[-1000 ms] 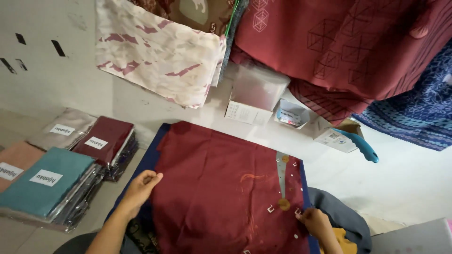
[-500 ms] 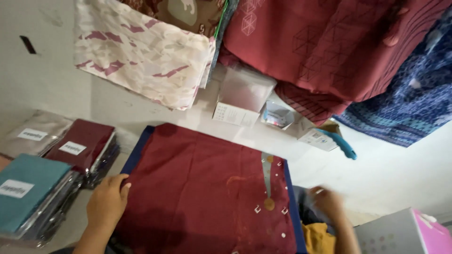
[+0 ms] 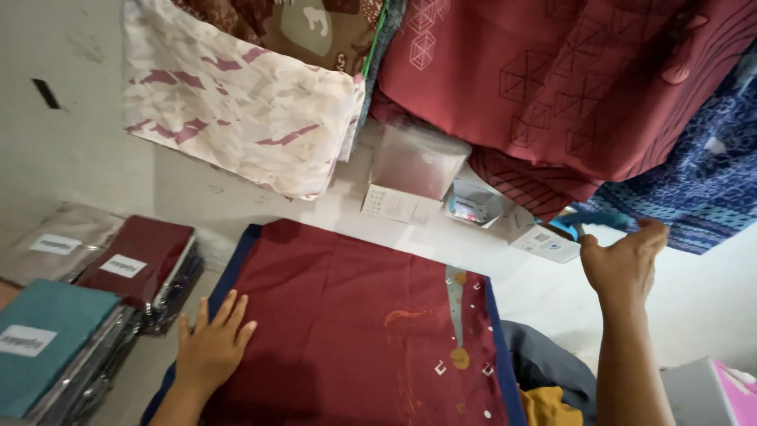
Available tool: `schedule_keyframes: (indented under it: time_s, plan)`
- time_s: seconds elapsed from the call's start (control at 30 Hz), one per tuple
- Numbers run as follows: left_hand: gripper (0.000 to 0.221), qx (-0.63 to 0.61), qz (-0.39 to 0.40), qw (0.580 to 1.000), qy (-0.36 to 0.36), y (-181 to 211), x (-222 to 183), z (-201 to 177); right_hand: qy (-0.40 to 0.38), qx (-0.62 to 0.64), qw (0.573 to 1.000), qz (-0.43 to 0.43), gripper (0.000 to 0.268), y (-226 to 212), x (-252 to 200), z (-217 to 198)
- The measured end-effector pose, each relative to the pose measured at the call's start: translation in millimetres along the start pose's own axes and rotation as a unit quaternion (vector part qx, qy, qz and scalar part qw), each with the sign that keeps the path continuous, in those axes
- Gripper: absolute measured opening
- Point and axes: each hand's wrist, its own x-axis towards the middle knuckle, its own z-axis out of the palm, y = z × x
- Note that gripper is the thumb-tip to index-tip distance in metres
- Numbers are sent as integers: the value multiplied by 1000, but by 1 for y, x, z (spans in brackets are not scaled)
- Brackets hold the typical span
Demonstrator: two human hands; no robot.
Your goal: Cleaning scarves with a lint roller, folding them neatly, and placing them into plastic packaging sleeves.
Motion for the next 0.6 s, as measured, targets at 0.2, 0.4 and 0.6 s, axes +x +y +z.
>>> schedule_keyframes:
  time_s: [0.2,0.4,0.6]
  plan:
    - [73,9,-16,996,-92,1,9,-7,86,104,989,-54,81,19,4,9]
    - [71,34,-48,984,-169,3,11,-10,-224,-93,967,82,52,23,9,17]
    - [66,-48,-25,998,41,2,-2,-10,-144,-68,987,-22,37,68,-24,-7]
